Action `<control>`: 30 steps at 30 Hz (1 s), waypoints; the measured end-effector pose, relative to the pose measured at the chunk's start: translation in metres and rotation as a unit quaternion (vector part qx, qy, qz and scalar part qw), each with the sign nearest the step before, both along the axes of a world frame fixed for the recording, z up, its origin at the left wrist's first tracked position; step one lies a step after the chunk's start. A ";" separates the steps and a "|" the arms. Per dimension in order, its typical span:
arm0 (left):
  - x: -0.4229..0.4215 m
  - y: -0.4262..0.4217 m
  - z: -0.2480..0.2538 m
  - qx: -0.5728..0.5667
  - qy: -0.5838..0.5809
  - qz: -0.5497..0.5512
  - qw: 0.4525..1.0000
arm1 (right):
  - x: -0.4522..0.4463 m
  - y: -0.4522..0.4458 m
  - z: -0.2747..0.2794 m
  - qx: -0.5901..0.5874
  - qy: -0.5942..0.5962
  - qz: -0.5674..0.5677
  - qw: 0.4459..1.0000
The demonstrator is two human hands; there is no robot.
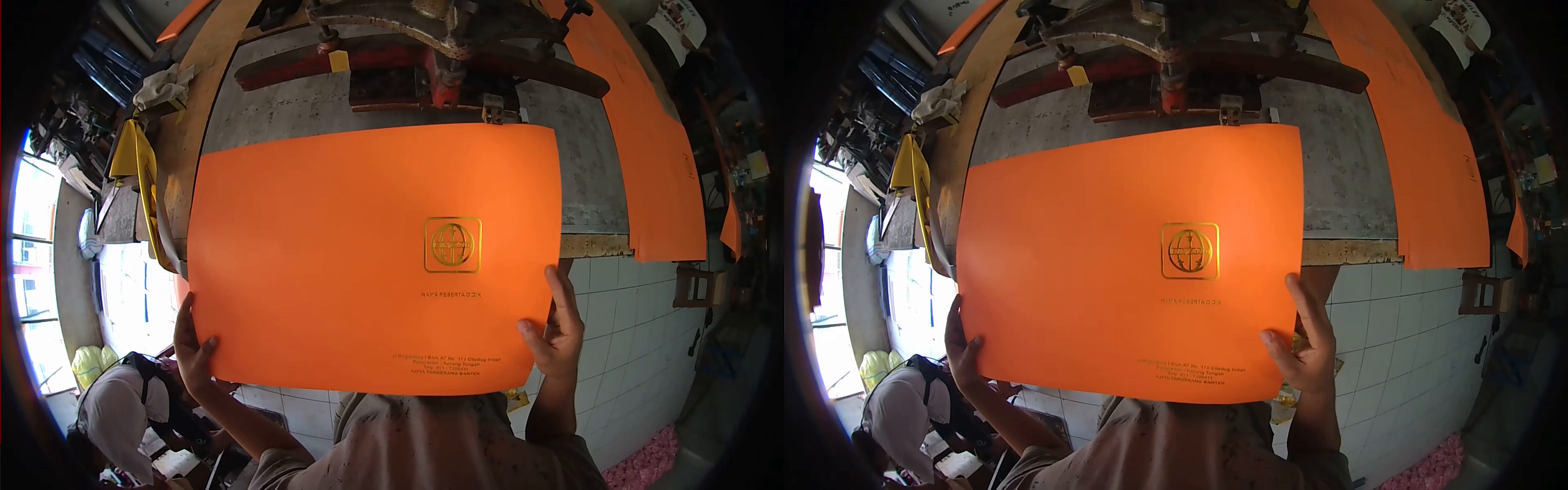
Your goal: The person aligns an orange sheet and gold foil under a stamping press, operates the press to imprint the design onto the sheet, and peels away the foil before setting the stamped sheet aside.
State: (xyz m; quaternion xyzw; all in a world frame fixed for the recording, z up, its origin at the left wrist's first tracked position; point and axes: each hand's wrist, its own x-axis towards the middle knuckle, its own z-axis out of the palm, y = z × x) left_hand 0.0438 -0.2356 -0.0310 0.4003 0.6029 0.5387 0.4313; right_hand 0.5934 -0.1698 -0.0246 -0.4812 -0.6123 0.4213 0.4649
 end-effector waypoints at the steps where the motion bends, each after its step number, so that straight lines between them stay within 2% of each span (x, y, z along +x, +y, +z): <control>1: 0.001 -0.001 0.001 -0.003 0.001 0.004 1.000 | 0.003 0.000 -0.001 0.019 -0.011 0.003 1.000; 5: 0.005 0.001 0.002 -0.005 0.010 0.004 1.000 | 0.010 0.002 0.001 0.065 -0.054 0.014 0.996; 14: 0.006 0.000 0.002 -0.005 -0.012 0.007 1.000 | 0.012 0.007 -0.001 -0.010 -0.017 -0.011 1.000; 26: -0.001 -0.001 -0.001 -0.008 0.004 -0.016 1.000 | 0.014 0.003 0.001 -0.046 0.001 0.002 0.999; 30: 0.000 0.000 0.001 -0.008 0.016 -0.020 1.000 | 0.015 0.000 0.002 -0.020 -0.005 0.002 1.000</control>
